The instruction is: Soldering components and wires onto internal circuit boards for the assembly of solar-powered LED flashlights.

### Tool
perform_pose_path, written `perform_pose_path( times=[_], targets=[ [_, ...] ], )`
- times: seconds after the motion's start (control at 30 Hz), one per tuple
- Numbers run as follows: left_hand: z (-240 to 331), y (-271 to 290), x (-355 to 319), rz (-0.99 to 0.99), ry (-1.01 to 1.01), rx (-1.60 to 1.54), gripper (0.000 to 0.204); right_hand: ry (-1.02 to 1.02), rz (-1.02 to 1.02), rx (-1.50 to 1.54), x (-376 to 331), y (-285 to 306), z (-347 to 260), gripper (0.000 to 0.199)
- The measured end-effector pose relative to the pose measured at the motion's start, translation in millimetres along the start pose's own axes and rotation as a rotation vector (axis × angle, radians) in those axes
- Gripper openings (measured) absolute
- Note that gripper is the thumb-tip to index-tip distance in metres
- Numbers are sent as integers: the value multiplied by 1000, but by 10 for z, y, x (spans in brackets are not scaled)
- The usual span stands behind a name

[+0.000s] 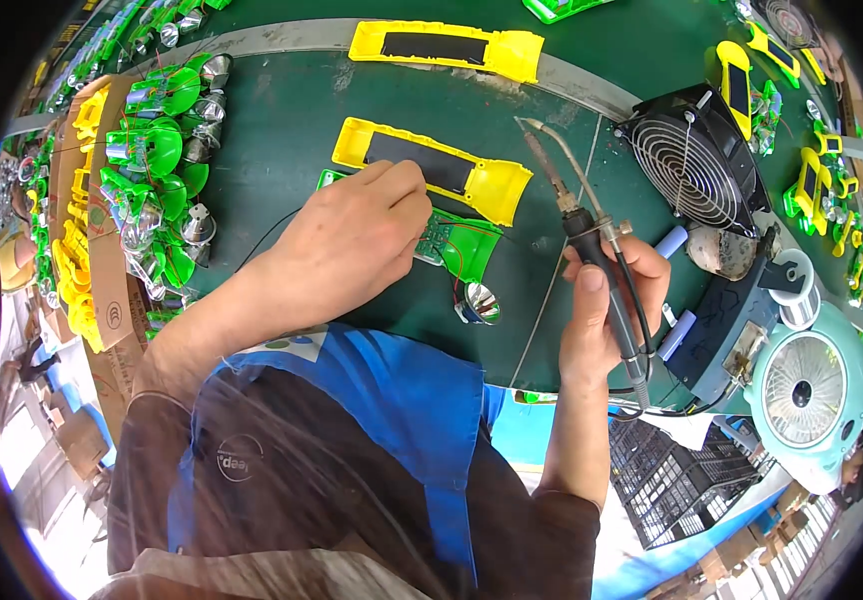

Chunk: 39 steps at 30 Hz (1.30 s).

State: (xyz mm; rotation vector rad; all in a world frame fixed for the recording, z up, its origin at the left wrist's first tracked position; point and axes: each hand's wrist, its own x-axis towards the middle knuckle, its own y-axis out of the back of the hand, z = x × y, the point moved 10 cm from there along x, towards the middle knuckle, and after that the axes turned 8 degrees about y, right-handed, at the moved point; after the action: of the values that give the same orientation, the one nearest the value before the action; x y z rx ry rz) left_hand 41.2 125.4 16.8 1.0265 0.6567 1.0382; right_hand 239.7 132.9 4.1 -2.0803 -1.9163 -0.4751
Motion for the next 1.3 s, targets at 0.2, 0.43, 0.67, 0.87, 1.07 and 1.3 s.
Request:
perform_pose_path(
  times=[0.2, 0.43, 0.67, 0.87, 1.07, 1.3],
  targets=[
    [11, 2, -20, 28, -19, -13, 14, 38, 72, -42, 73, 24, -23, 36],
    [-80, 41, -141, 3, 26, -75, 16, 23, -64, 32, 22, -84, 0, 38],
    [255, 162, -7, 55, -171, -154, 25, 100, -232, 74, 82, -463, -71, 28],
    [381, -12, 102, -3, -263, -188, 11, 128, -308, 0, 162, -723, 264, 28],
    [-701, 138, -77, -74, 462, -768, 9, 205, -278, -189, -206, -186, 125, 28],
    [-524, 254, 57, 93, -64, -242, 9, -305, -160, 231, -147, -204, 265, 24]
  ],
)
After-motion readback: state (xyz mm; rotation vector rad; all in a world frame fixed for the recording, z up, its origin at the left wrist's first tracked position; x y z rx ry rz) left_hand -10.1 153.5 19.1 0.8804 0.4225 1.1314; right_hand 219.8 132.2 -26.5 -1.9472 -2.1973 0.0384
